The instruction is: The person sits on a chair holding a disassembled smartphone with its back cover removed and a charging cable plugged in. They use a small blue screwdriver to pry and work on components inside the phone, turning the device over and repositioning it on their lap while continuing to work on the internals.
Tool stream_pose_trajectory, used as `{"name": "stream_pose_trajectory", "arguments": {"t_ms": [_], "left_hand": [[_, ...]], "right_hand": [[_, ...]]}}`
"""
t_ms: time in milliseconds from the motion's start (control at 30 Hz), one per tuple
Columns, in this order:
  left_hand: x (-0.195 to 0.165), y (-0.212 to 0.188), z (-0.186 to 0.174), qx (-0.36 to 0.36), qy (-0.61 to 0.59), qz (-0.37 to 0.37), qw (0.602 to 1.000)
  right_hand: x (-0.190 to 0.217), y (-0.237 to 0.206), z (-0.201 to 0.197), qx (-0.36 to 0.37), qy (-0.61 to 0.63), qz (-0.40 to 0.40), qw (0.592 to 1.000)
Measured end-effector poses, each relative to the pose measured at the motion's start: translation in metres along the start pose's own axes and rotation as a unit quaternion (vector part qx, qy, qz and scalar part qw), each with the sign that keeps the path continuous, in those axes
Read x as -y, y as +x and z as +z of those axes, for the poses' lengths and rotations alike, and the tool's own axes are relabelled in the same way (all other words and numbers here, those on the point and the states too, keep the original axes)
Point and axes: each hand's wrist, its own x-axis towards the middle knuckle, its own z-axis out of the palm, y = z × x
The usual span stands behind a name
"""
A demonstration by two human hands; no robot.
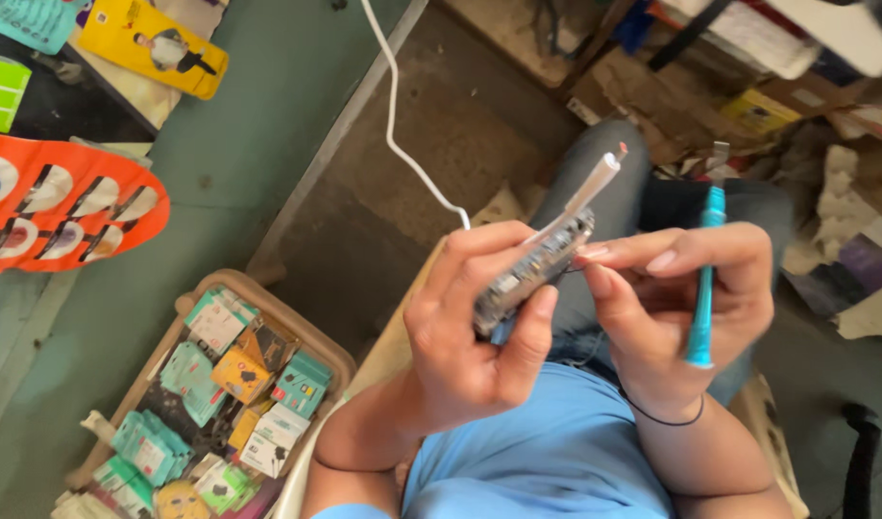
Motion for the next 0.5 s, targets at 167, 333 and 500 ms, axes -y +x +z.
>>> {"name": "stream_pose_trajectory", "arguments": {"t_ms": [167, 333, 500], "left_hand": [[0.028, 0.018, -0.003, -0.061, -0.235, -0.205, 0.948], [0.052, 0.028, -0.009, -0.105, -0.313, -0.266, 0.906], [0.074, 0.029, -0.021, -0.015, -0.123, -0.196, 0.973]], "right_hand": [[-0.041, 0.023, 0.008, 0.053, 0.164, 0.075, 0.982], [-0.067, 0.036, 0.016, 0.062, 0.151, 0.077, 0.984], [-0.081, 0.055, 0.020, 0.113, -0.004, -0.007, 0.994]]}}
